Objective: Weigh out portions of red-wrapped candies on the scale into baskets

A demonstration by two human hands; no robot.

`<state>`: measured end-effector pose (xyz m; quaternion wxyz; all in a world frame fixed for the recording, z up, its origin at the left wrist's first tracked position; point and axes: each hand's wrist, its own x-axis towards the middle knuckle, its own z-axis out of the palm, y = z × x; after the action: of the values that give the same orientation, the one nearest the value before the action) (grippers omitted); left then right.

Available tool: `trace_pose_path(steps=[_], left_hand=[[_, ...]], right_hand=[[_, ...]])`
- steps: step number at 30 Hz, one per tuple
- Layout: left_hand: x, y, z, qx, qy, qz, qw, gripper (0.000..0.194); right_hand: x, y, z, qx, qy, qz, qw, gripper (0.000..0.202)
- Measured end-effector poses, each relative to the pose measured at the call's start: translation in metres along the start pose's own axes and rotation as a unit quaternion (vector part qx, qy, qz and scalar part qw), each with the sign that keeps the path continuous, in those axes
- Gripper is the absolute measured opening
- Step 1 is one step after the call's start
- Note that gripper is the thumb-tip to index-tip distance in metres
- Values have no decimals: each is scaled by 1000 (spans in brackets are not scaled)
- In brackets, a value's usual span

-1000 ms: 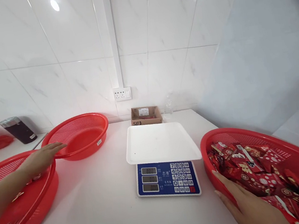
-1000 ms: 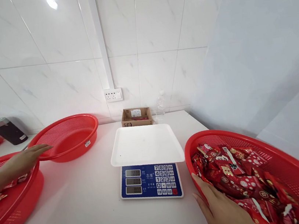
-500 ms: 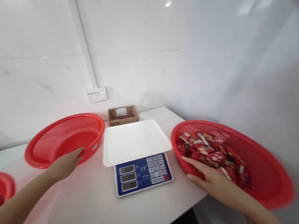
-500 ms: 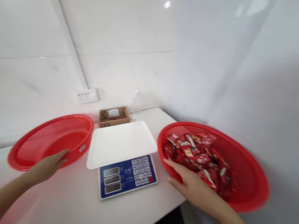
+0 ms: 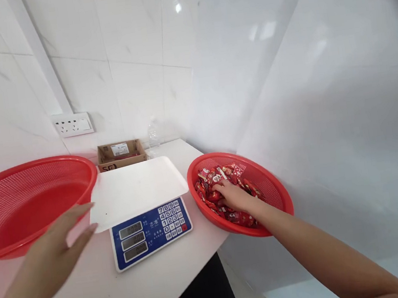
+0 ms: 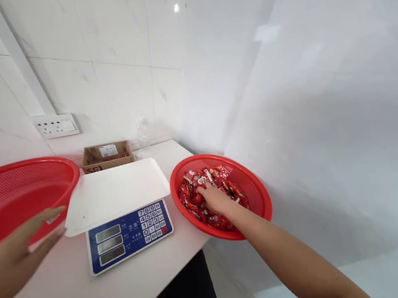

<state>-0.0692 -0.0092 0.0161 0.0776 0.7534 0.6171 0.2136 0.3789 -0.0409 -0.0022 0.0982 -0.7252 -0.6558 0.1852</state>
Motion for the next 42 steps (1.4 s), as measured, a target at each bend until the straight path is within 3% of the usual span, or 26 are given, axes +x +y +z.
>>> trace_pose_path(steps=[2, 4, 8, 11, 15, 21, 26, 35, 38, 42], left_hand=[[-12, 36, 10, -73, -39, 28, 996, 54], [-19, 57, 22, -120, -60, 46, 990, 51], [-21, 70, 40, -188, -103, 77, 974, 44], [-20, 77, 45, -228, -129, 94, 961, 41], [-21, 92, 47, -234, -127, 109, 958, 37], [-5, 99, 55, -158, -64, 166, 971, 36], [18, 86, 53, -102, -11, 150, 983, 45], [58, 84, 52, -6, -93, 151, 984, 60], [65, 85, 57, 0, -121, 172, 978, 56], [64, 79, 57, 4, -140, 190, 972, 40]], right_hand=[[3, 2, -4, 21, 29, -2, 999, 28], [3, 4, -13, 53, 59, 3, 997, 17], [0, 3, -38, 142, 129, 19, 981, 13], [0, -14, -47, 227, 145, 4, 963, 21], [14, -58, -39, 331, 98, -39, 938, 28], [55, -134, -8, 390, -12, -114, 914, 30], [82, -159, 8, 367, -22, -128, 921, 52], [83, -161, 4, 252, 23, -103, 962, 53], [74, -141, -8, 183, 45, -125, 974, 55], [59, -90, -27, 99, 57, -116, 987, 53]])
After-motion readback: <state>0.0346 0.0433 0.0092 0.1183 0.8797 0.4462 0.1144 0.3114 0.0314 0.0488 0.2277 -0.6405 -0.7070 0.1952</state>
